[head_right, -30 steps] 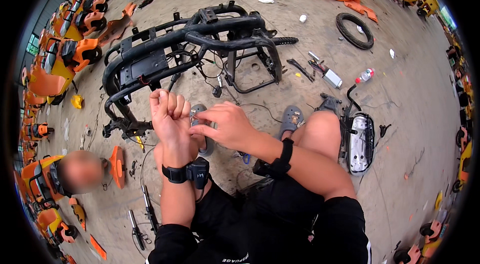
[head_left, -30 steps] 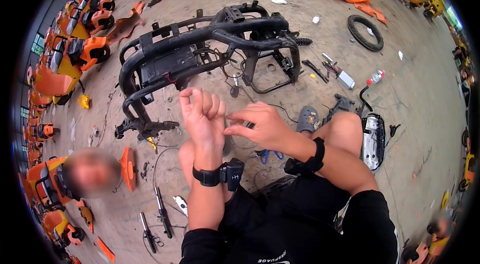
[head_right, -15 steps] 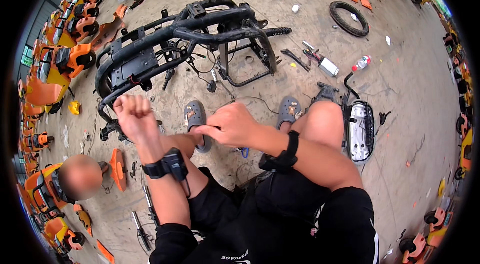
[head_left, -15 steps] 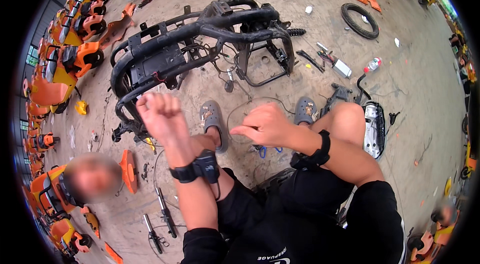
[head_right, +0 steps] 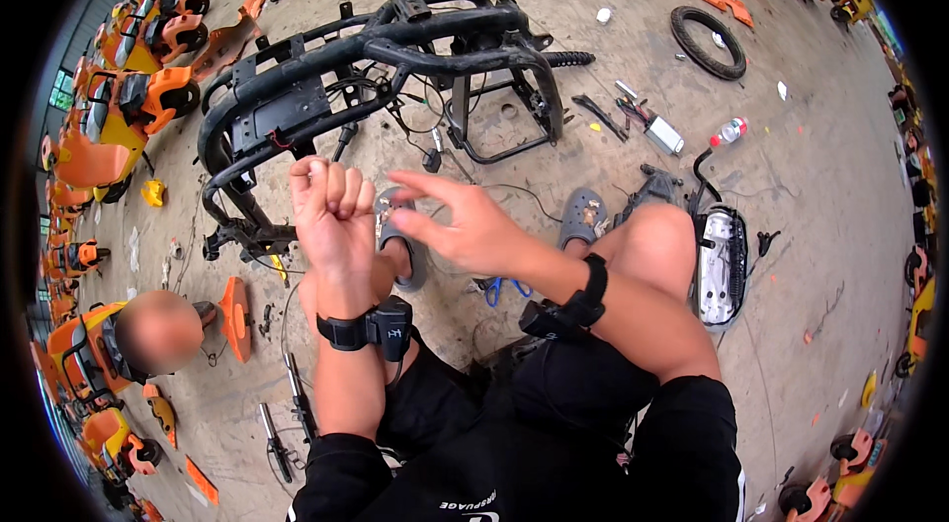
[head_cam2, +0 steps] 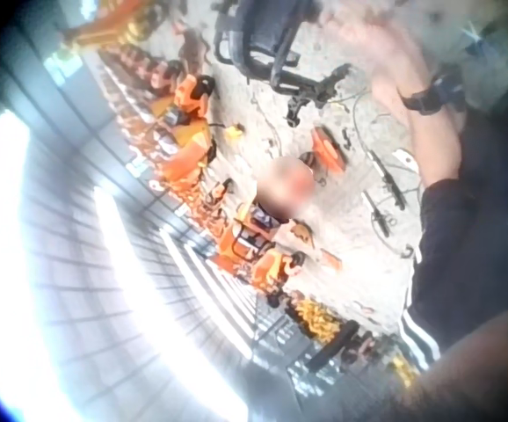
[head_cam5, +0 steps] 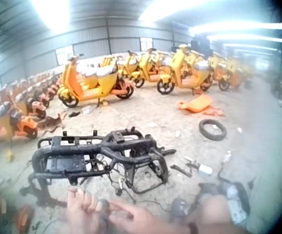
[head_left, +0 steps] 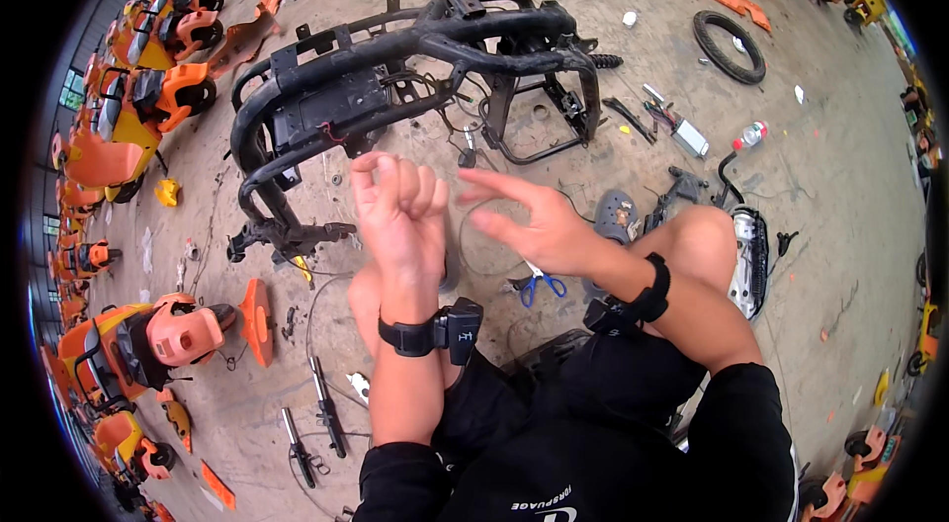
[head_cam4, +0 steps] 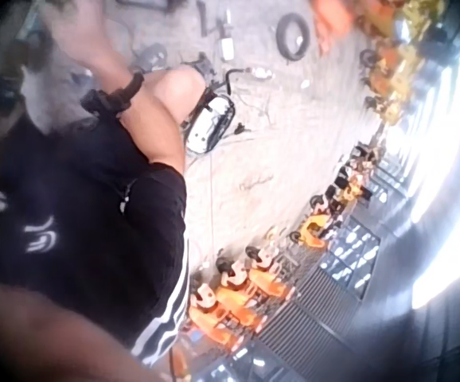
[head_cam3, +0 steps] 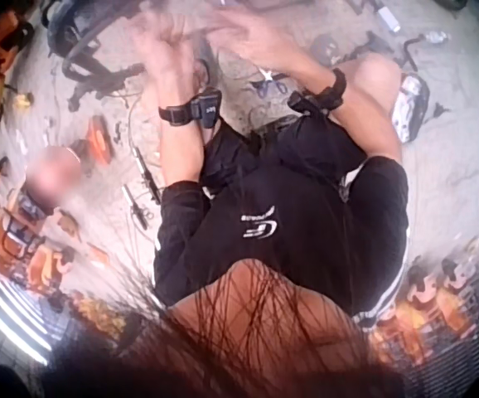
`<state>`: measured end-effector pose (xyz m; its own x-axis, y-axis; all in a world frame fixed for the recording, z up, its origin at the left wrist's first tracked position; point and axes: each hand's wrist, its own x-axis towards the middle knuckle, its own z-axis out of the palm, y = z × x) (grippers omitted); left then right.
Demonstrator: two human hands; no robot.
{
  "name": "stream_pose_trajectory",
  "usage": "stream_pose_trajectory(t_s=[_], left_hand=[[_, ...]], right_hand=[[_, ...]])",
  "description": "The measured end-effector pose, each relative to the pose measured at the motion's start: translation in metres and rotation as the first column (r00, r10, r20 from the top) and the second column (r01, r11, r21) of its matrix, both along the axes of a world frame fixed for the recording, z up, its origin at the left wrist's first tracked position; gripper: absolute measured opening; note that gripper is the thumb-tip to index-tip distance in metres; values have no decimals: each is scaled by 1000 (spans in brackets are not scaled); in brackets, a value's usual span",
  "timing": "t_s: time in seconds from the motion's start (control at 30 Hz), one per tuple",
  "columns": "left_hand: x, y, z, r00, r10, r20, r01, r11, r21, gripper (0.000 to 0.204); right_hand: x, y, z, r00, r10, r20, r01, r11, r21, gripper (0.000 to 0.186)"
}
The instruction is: The person joins wires on a motorcycle frame using their hands and cuts a wire with scissors.
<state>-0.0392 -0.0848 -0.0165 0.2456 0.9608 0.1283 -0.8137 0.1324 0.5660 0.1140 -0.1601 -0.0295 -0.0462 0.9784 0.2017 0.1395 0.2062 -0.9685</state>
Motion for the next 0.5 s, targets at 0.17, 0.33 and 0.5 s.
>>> stream_pose_trajectory(t_s=[0.17, 0.33, 0.5], left_hand=[[5, -7, -5, 998, -55, -24, 55, 998, -6, 1], [11, -6, -6, 995, -101, 2, 101, 995, -16, 2], [5, -2, -8, 995, -101, 23, 102, 994, -33, 5]], right_hand=[[-10, 0, 0, 998, -16, -68, -1, 970, -243, 27], [-3, -5, 7, 970, -159, 183, 157, 987, 29, 18], [6, -11, 11, 965, -158, 207, 157, 987, 25, 15]])
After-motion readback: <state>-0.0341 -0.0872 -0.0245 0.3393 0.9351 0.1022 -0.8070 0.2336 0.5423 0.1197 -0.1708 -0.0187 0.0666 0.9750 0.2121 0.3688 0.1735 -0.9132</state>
